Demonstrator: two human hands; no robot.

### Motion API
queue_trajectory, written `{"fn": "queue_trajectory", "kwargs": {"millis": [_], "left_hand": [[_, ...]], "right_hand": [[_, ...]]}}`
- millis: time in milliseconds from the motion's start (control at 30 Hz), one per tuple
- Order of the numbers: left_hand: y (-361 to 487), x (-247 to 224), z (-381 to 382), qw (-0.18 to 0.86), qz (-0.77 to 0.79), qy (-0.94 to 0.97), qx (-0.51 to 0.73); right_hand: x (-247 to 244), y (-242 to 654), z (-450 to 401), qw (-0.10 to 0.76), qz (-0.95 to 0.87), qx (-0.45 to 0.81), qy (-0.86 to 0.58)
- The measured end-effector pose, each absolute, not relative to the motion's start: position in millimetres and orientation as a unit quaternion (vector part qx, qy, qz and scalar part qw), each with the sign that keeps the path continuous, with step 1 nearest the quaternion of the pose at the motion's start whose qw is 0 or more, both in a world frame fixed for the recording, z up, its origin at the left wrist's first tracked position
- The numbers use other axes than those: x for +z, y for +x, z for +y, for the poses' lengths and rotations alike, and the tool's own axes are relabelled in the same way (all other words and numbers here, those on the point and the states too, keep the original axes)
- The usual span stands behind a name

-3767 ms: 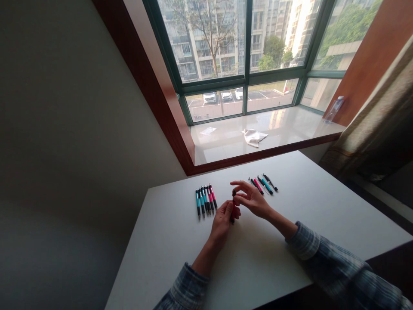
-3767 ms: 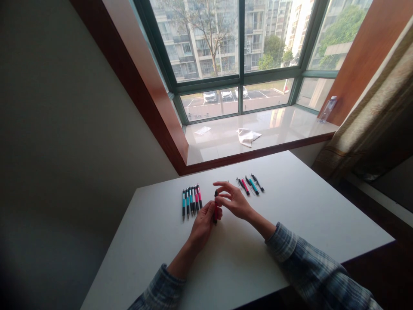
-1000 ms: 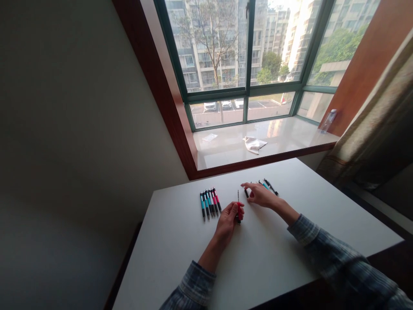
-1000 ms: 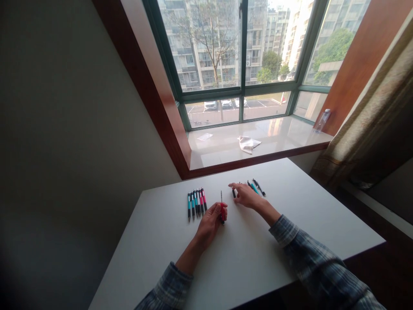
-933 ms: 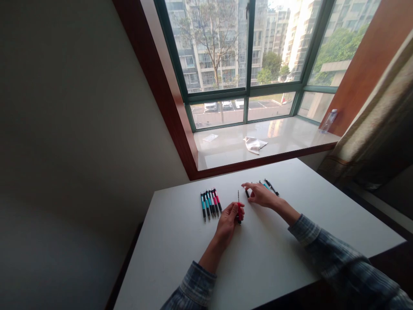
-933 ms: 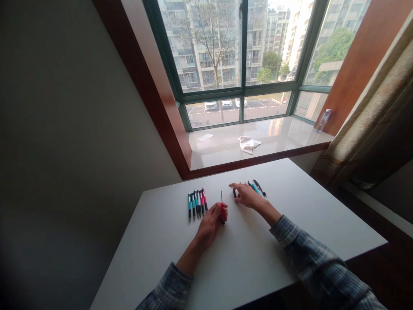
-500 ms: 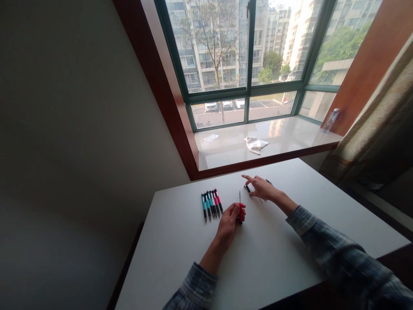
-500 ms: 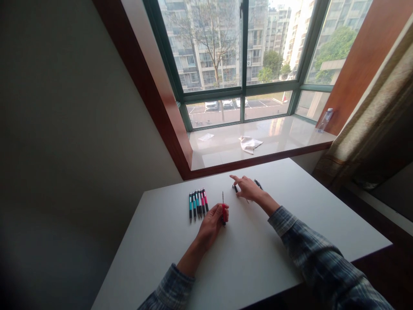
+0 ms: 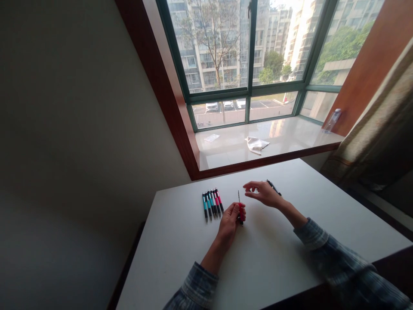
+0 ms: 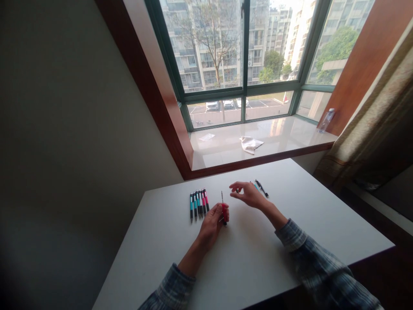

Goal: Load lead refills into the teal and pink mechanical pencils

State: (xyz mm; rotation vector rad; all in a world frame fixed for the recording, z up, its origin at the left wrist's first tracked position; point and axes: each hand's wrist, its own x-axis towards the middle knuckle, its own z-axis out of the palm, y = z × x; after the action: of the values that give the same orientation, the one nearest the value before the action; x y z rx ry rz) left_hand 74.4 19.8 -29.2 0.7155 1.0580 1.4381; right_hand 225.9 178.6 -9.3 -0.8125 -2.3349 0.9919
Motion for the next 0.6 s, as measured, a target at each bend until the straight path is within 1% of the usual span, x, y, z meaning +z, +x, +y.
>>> {"fn": "queue_trajectory", "kwargs": {"millis": [133,400,467,600], "left_hand": [[75,-23,20,0.553,0.469,0.321,0.609],[67,-22,22,0.505,0.5,0.414,0.569],[67,-25,23,0.499,0.502,0.422,0.566],[65,-29,25,0.491,0.522,0.394,0.575]], "right_hand": [[-4,224,145,0.236,-0.81,0.483,-0.235],[-14,213,128,0.306,-0.705,0.591,-0.243],[-14,215,127,0.337,-0.672,0.609,-0.254],[-16,222,127,0.438,-0.565,0.621,-0.322]]}}
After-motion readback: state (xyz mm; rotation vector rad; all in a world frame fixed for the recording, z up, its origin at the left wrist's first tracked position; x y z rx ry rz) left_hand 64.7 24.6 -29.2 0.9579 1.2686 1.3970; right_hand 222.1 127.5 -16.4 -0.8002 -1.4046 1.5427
